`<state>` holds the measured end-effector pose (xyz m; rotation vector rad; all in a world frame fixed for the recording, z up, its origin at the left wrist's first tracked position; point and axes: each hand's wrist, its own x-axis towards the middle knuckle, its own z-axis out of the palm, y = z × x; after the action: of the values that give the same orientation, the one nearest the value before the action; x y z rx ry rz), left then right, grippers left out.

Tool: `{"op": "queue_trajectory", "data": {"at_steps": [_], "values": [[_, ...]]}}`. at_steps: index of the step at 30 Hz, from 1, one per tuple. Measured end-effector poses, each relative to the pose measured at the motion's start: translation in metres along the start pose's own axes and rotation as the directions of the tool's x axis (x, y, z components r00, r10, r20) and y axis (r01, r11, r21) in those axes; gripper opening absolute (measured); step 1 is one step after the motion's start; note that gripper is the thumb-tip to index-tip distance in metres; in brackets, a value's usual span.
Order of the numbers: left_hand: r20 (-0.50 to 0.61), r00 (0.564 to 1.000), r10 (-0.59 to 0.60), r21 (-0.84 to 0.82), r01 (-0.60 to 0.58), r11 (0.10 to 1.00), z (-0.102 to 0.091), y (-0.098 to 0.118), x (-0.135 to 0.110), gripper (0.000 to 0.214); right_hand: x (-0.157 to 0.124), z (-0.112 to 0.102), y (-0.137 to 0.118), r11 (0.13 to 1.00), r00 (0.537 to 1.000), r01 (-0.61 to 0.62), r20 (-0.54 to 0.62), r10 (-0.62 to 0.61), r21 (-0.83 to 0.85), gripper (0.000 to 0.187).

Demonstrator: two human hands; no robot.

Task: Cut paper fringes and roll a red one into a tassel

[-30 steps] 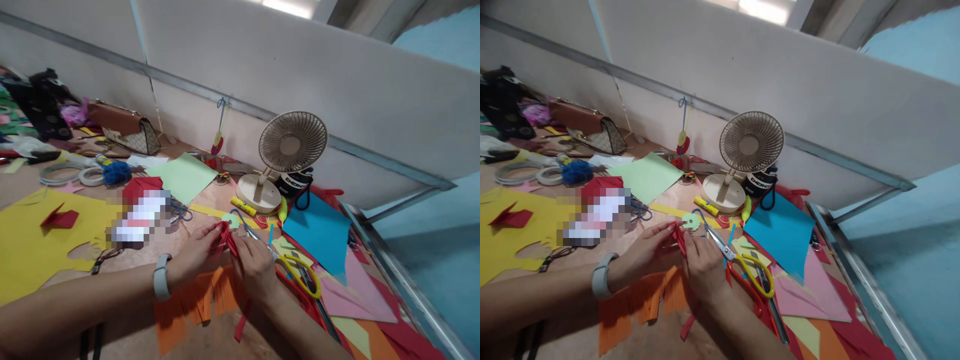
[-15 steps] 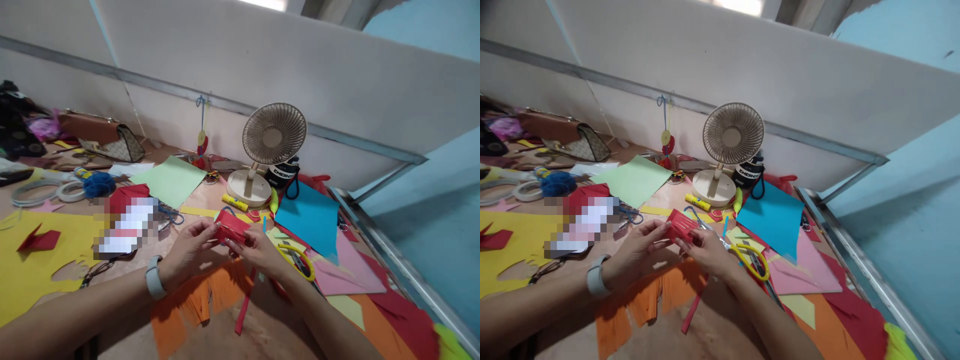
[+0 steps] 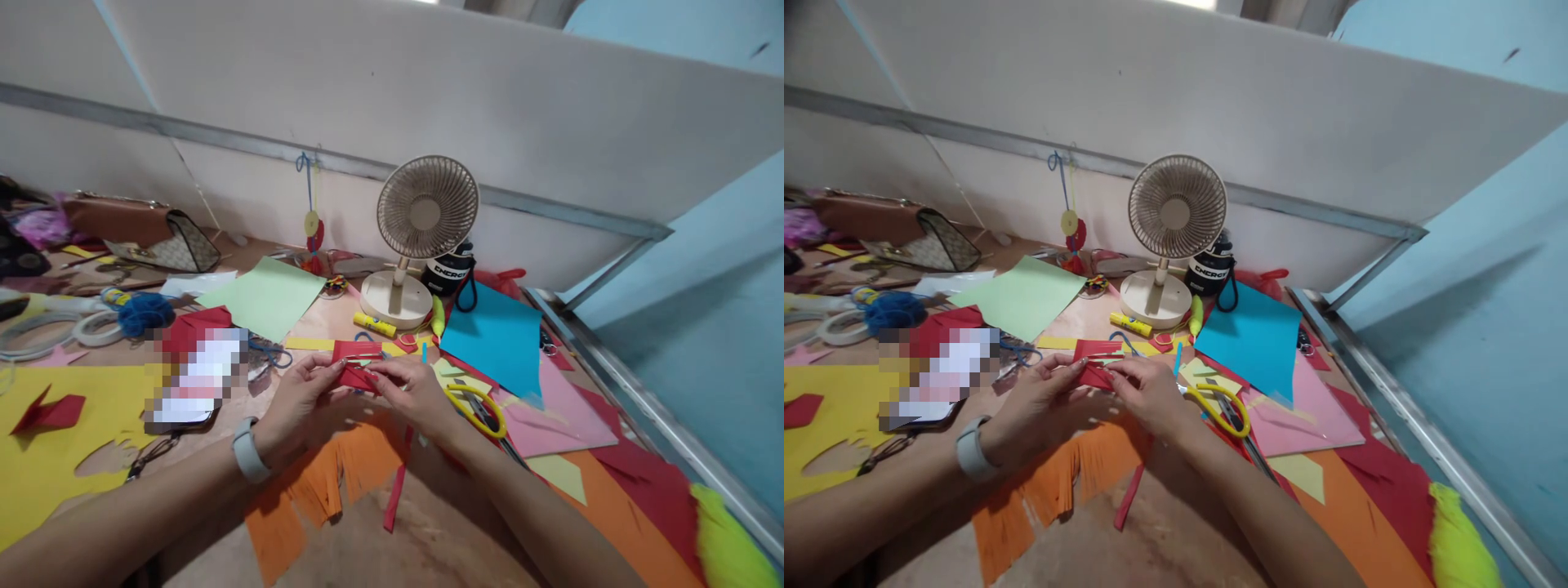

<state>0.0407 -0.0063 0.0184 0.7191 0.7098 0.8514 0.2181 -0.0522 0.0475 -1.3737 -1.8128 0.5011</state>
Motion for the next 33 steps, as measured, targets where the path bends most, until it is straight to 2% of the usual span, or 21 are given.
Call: {"op": "queue_trajectory", "data": {"at_steps": [3, 6, 9, 12, 15, 21, 24, 29, 33], "values": [[-0.023, 1.000, 0.008, -0.024, -0.008, 1.000, 0.000, 0.000, 0.001, 0.024, -0.001, 0.002, 0.000, 0.999, 0.999, 0.027, -0.020, -0.028, -0.043, 0.021], [-0.026, 1.000, 0.009, -0.031, -0.010, 0.999, 0.000, -0.001, 0.001, 0.022, -0.003, 0.004, 0.000, 0.998, 0.999, -0.024, -0.032, 0.022, -0.066, 0.019], [0.001, 1.000, 0.023, -0.013, -0.023, 1.000, -0.001, -0.001, 0.002, 0.023, -0.003, 0.006, 0.002, 0.978, 0.985, -0.175, 0.018, 0.174, 0.117, 0.018], [0.005, 0.999, 0.047, -0.004, -0.047, 0.999, -0.002, -0.002, 0.003, 0.025, -0.001, 0.008, 0.005, 0.834, 0.923, -0.384, 0.146, 0.356, 0.396, 0.021], [-0.013, 0.999, 0.052, -0.007, -0.052, 0.999, -0.002, -0.001, 0.004, 0.026, 0.002, 0.008, 0.005, 0.721, 0.877, -0.477, 0.223, 0.425, 0.502, 0.031], [-0.030, 0.999, 0.036, -0.023, -0.037, 0.999, -0.002, 0.001, 0.004, 0.029, 0.005, 0.005, 0.006, 0.621, 0.826, -0.561, 0.326, 0.459, 0.548, 0.040], [-0.030, 0.999, 0.025, -0.036, -0.026, 0.999, -0.002, 0.001, 0.003, 0.028, 0.004, 0.005, 0.008, 0.603, 0.811, -0.583, 0.350, 0.468, 0.544, 0.040], [-0.027, 0.997, 0.067, -0.088, -0.069, 0.994, 0.000, 0.001, 0.003, 0.024, 0.002, 0.010, 0.011, 0.630, 0.831, -0.555, 0.347, 0.434, 0.542, 0.042], [0.002, 0.998, 0.065, -0.066, -0.065, 0.996, -0.002, 0.000, 0.004, 0.025, 0.002, 0.012, 0.011, 0.656, 0.847, -0.531, 0.325, 0.420, 0.537, 0.039]]}}
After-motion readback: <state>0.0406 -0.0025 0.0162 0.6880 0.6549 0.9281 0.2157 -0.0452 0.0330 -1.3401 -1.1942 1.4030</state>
